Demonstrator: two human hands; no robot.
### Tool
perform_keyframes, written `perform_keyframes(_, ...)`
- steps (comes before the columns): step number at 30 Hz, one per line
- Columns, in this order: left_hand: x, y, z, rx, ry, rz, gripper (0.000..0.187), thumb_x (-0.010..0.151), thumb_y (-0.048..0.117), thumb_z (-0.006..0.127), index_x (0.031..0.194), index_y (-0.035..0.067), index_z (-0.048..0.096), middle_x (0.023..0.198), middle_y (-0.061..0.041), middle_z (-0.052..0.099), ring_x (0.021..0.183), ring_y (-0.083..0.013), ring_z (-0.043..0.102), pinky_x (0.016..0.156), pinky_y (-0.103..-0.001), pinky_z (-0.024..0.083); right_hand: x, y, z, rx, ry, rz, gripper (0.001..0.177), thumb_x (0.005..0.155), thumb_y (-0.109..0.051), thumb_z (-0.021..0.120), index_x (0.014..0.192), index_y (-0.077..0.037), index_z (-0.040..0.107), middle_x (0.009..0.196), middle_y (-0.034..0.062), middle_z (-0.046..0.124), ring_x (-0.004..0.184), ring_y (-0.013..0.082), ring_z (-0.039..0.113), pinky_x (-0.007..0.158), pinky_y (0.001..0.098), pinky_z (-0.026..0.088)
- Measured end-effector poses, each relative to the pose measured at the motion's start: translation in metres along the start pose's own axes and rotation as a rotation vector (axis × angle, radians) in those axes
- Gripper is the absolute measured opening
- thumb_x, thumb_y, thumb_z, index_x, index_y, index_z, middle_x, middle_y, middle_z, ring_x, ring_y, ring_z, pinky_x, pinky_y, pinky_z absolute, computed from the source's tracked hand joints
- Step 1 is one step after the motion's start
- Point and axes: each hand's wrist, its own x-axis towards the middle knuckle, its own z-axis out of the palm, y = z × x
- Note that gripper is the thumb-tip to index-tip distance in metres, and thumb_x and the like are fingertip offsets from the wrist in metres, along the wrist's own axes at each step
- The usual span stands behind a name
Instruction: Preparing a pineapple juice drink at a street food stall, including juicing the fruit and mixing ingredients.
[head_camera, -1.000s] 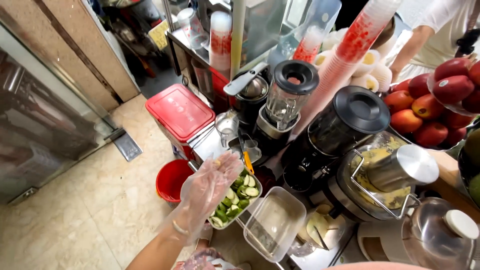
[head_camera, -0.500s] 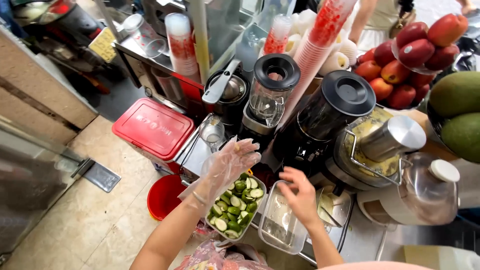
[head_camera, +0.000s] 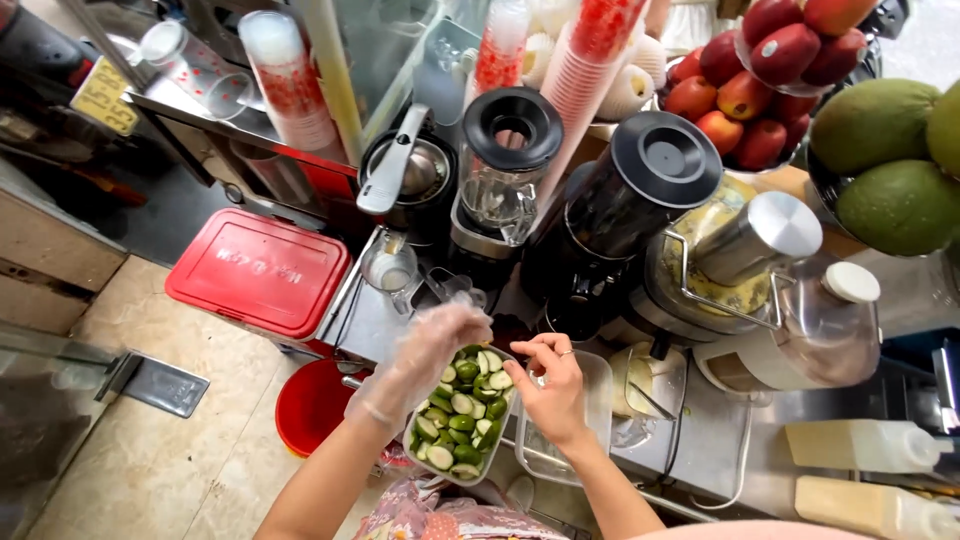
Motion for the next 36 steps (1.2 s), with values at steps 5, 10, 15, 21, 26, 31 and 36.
perform_keyframes(5, -0.027, -0.013, 0.007, 0.513, -0.180, -0.135, 0.036, 0.091, 0.025, 0.071, 0.118, 0.000, 0.073, 0.110, -0.010, 0.076, 0.102, -0.0167, 0.071, 0.092, -0.031, 0.057, 0.001, 0.021, -0.014, 0.023, -0.031, 0.084, 0.032, 0.076, -0.013, 0.084, 0.107, -0.007, 0.076, 0.105, 0.0038, 0.060, 0.072, 0.0145, 0.054, 0.064, 0.0287, 0.048)
perform_keyframes(10, -0.011, -0.040, -0.015, 0.784, -0.307, -0.124, 0.040, 0.089, 0.025, 0.071, 0.122, 0.002, 0.072, 0.118, -0.005, 0.074, 0.107, -0.0141, 0.070, 0.093, -0.029, 0.058, 0.003, 0.044, -0.022, -0.001, -0.125, 0.030, 0.031, 0.073, -0.013, 0.086, 0.103, -0.008, 0.078, 0.105, 0.0040, 0.061, 0.078, 0.0152, 0.057, 0.068, 0.0287, 0.051)
perform_keyframes(15, 0.003, -0.040, -0.024, 0.513, -0.486, -0.114, 0.043, 0.096, 0.018, 0.071, 0.131, -0.005, 0.067, 0.119, -0.009, 0.069, 0.107, -0.0125, 0.063, 0.095, -0.029, 0.051, 0.031, 0.054, -0.014, 0.021, -0.279, 0.114, 0.022, 0.074, -0.014, 0.084, 0.095, -0.009, 0.081, 0.107, 0.0050, 0.061, 0.081, 0.0179, 0.060, 0.069, 0.0308, 0.051)
perform_keyframes(21, 0.056, -0.052, -0.068, 0.372, -0.497, -0.075, 0.045, 0.092, 0.016, 0.072, 0.132, -0.003, 0.063, 0.121, -0.007, 0.070, 0.109, -0.0120, 0.065, 0.097, -0.029, 0.053, 0.066, 0.059, 0.003, -0.033, -0.296, -0.150, 0.014, 0.076, -0.013, 0.083, 0.089, -0.006, 0.080, 0.106, 0.0084, 0.063, 0.092, 0.0208, 0.064, 0.076, 0.0318, 0.053)
perform_keyframes(26, 0.029, -0.021, -0.054, 0.415, -0.392, -0.233, 0.043, 0.094, 0.015, 0.070, 0.133, -0.003, 0.064, 0.118, -0.009, 0.071, 0.106, -0.0141, 0.066, 0.094, -0.030, 0.053, 0.067, 0.048, 0.018, 0.026, -0.381, -0.027, 0.013, 0.077, -0.012, 0.080, 0.089, -0.005, 0.077, 0.107, 0.0100, 0.061, 0.093, 0.0239, 0.065, 0.076, 0.0335, 0.055)
perform_keyframes(31, 0.059, -0.012, -0.073, 0.565, -0.545, -0.116, 0.043, 0.097, 0.014, 0.067, 0.136, -0.001, 0.062, 0.126, -0.005, 0.069, 0.114, -0.0129, 0.063, 0.101, -0.029, 0.051, 0.076, 0.058, 0.034, -0.057, -0.367, -0.003, 0.013, 0.080, -0.013, 0.077, 0.087, -0.004, 0.071, 0.112, 0.0104, 0.060, 0.096, 0.0270, 0.065, 0.076, 0.0367, 0.055)
perform_keyframes(36, 0.042, 0.040, -0.027, 0.333, -0.552, -0.329, 0.058, 0.095, 0.027, 0.065, 0.144, 0.000, 0.050, 0.145, -0.012, 0.056, 0.132, -0.0252, 0.058, 0.112, -0.045, 0.048, 0.095, 0.068, 0.030, -0.255, -0.200, -0.324, 0.008, 0.085, -0.005, 0.070, 0.089, -0.002, 0.064, 0.118, 0.0165, 0.058, 0.103, 0.0364, 0.062, 0.085, 0.0435, 0.052)
